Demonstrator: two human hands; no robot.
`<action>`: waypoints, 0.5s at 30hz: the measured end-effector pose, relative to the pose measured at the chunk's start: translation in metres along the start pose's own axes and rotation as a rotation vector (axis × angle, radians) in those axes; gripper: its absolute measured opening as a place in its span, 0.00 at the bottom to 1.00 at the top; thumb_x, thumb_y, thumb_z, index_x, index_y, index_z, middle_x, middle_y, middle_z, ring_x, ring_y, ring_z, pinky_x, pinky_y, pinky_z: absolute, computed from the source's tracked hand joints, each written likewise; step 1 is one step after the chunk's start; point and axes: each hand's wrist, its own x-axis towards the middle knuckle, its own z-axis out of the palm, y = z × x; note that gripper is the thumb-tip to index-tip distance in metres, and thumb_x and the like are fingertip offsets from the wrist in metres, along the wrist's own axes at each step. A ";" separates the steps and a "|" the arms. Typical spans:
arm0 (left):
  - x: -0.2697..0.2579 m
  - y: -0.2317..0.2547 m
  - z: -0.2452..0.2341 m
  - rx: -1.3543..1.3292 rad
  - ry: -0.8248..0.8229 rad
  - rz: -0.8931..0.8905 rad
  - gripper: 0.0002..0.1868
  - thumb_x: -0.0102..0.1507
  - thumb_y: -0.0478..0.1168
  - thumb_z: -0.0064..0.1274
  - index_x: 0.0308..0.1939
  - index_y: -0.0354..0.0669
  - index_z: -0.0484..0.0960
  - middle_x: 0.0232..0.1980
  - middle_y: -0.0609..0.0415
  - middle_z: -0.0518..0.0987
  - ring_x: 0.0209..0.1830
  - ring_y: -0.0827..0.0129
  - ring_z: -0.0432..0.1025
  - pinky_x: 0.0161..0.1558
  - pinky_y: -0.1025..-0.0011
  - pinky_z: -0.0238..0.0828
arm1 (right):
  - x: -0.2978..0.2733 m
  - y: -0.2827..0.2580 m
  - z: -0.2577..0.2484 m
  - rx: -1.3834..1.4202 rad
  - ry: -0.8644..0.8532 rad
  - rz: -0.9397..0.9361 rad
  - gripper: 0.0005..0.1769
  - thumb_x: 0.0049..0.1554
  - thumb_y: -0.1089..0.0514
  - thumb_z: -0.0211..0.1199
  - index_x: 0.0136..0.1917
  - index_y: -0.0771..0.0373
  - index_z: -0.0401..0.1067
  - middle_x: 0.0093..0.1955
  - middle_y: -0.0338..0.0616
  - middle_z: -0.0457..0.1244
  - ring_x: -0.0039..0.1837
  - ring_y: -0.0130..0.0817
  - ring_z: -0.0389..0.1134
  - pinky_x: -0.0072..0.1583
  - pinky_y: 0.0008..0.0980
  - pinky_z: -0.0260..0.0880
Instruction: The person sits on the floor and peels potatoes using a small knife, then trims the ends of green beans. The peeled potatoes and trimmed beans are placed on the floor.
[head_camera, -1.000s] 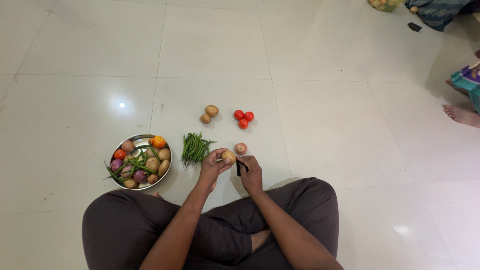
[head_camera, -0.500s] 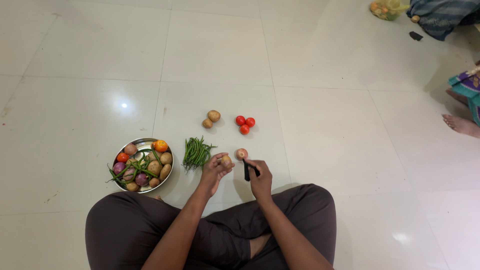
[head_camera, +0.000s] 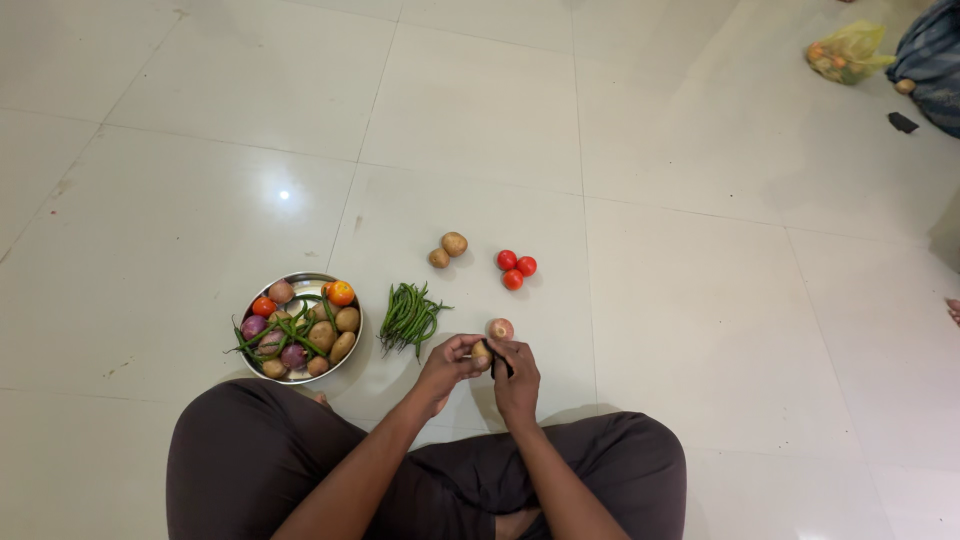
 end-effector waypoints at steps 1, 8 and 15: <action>0.001 -0.002 0.000 -0.005 -0.023 -0.001 0.26 0.60 0.33 0.61 0.63 0.38 0.75 0.54 0.54 0.82 0.50 0.73 0.76 0.52 0.71 0.74 | 0.004 0.001 -0.001 0.040 -0.025 0.079 0.18 0.57 0.70 0.58 0.56 0.57 0.80 0.53 0.43 0.67 0.50 0.34 0.71 0.51 0.32 0.72; 0.009 -0.004 0.006 0.012 -0.030 0.085 0.27 0.58 0.26 0.60 0.62 0.34 0.75 0.55 0.52 0.81 0.54 0.73 0.75 0.59 0.72 0.72 | 0.010 -0.002 -0.003 -0.033 0.004 -0.089 0.16 0.56 0.71 0.58 0.53 0.59 0.79 0.53 0.43 0.67 0.53 0.37 0.71 0.51 0.33 0.73; 0.006 0.008 0.010 0.314 0.032 0.126 0.28 0.54 0.24 0.62 0.58 0.39 0.79 0.54 0.55 0.83 0.52 0.71 0.77 0.54 0.72 0.74 | 0.018 -0.005 -0.001 -0.045 -0.064 0.049 0.20 0.57 0.74 0.56 0.55 0.56 0.80 0.54 0.42 0.66 0.50 0.38 0.71 0.50 0.34 0.72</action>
